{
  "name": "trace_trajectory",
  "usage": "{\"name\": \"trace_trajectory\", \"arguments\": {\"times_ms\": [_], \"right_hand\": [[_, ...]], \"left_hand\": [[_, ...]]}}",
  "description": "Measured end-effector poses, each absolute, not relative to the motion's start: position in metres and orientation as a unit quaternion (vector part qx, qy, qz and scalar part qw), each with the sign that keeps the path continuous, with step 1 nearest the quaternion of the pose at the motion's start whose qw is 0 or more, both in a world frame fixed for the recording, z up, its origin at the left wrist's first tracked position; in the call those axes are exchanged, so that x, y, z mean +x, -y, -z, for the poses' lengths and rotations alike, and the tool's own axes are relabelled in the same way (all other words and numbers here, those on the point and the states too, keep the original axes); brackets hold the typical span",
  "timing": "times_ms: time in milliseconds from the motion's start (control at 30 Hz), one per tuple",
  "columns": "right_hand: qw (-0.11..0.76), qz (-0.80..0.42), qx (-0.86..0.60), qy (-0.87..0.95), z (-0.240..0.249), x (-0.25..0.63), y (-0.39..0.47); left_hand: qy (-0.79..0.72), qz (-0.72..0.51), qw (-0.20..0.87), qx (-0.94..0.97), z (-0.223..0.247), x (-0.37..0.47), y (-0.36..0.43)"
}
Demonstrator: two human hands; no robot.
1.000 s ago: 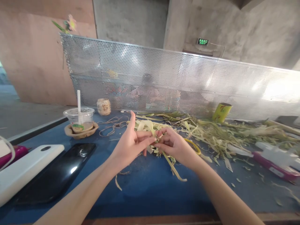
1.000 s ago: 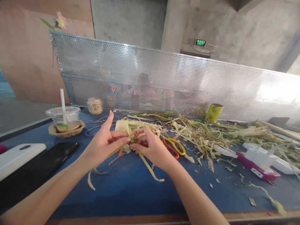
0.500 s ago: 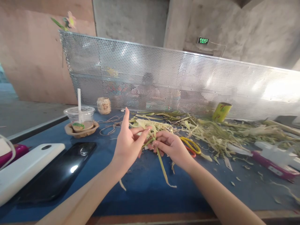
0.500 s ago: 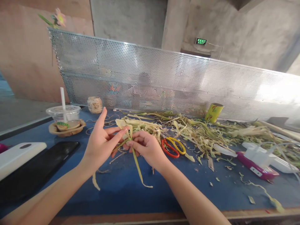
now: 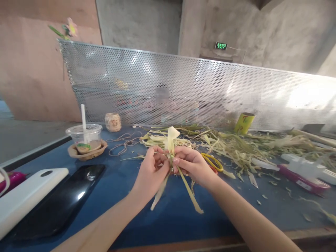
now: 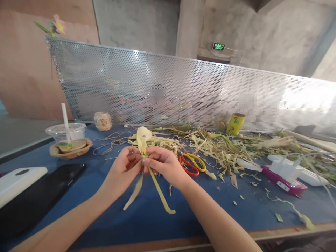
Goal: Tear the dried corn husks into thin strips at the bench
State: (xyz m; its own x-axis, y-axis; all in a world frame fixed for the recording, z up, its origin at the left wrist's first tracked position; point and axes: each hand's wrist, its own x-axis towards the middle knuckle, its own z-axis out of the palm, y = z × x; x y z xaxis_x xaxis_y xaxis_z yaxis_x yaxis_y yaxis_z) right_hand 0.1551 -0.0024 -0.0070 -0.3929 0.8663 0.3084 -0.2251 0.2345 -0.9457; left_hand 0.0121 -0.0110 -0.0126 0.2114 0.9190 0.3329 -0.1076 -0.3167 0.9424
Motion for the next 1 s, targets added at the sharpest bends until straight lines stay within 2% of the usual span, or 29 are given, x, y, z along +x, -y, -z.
{"name": "trace_trajectory", "arguments": {"times_ms": [133, 333, 433, 500, 567, 700, 800, 1000], "right_hand": [[0.469, -0.551, -0.272, 0.635, 0.003, 0.152, 0.006], [0.48, -0.539, -0.269, 0.637, 0.003, 0.149, 0.01], [0.478, -0.523, -0.312, 0.633, 0.003, 0.15, 0.01], [0.458, -0.505, -0.342, 0.647, 0.001, 0.152, 0.009], [0.431, -0.493, -0.368, 0.66, 0.0, 0.156, 0.01], [0.417, -0.513, -0.365, 0.655, 0.004, 0.164, 0.01], [0.469, -0.616, -0.314, 0.549, 0.009, 0.165, 0.011], [0.519, -0.657, -0.264, 0.479, 0.007, 0.154, 0.015]], "left_hand": [[-0.304, -0.626, 0.43, 0.575, 0.01, 0.006, 0.007], [-0.209, -0.595, 0.545, 0.553, -0.009, -0.005, 0.004], [-0.271, -0.598, 0.534, 0.533, -0.022, -0.004, 0.001], [-0.338, -0.584, 0.5, 0.544, -0.028, -0.003, -0.003], [-0.344, -0.598, 0.48, 0.542, -0.032, -0.002, -0.008], [-0.311, -0.665, 0.539, 0.413, -0.033, -0.008, -0.021], [-0.319, -0.637, 0.599, 0.365, -0.027, -0.014, -0.027], [-0.325, -0.527, 0.734, 0.278, -0.014, -0.015, -0.027]]}}
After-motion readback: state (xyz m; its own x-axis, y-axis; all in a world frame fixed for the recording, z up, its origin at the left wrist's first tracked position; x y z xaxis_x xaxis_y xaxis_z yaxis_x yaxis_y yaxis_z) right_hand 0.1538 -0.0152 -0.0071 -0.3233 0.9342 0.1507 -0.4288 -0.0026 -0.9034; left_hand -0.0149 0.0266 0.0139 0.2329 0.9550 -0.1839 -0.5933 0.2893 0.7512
